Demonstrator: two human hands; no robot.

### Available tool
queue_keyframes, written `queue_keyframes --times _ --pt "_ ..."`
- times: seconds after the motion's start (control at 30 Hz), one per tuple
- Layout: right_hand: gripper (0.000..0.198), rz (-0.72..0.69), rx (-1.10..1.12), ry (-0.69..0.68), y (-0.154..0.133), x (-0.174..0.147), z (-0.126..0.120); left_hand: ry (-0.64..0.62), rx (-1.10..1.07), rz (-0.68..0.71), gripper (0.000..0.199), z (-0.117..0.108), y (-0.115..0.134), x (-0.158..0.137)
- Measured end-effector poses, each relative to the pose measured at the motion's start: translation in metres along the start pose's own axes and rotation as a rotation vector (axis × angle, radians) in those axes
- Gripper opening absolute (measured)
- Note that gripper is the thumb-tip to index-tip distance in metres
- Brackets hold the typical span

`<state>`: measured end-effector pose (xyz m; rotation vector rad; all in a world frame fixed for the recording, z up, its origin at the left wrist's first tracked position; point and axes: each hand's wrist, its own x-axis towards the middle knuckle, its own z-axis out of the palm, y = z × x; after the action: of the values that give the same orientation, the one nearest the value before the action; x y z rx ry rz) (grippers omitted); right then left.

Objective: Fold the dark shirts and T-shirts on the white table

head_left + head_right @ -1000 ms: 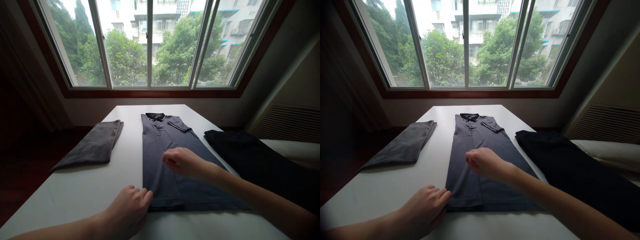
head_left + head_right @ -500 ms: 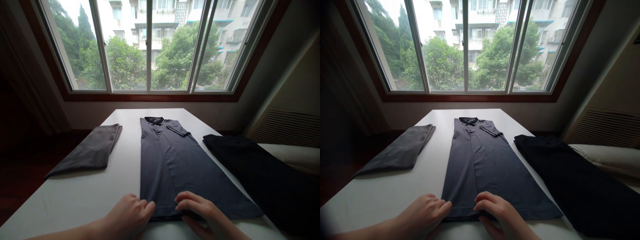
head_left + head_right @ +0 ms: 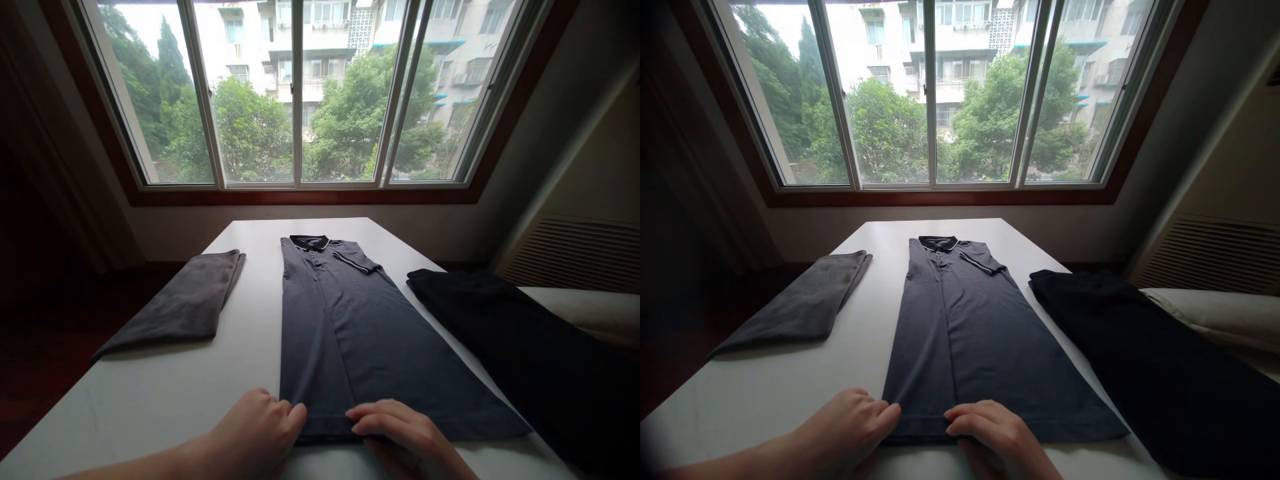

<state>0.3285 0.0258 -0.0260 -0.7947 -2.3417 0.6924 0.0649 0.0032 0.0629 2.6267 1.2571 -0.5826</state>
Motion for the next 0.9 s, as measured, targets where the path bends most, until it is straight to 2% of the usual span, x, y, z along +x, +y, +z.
queue_keyframes --times 0.13,0.37,0.67,0.9 --pt "0.024 -0.036 0.009 0.023 0.001 0.002 0.001 -0.05 0.012 0.019 0.024 -0.003 0.002 0.0" --pt "0.024 -0.028 -0.007 0.023 0.001 0.001 0.003 -0.03 0.005 0.031 0.027 0.002 -0.001 0.002" --pt "0.023 -0.083 -0.049 0.022 -0.006 0.006 -0.002 -0.117 0.02 0.018 0.029 -0.012 0.003 -0.002" --pt "0.022 -0.094 -0.062 0.022 -0.007 0.006 -0.003 -0.104 0.035 0.053 0.022 -0.001 0.0 0.003"
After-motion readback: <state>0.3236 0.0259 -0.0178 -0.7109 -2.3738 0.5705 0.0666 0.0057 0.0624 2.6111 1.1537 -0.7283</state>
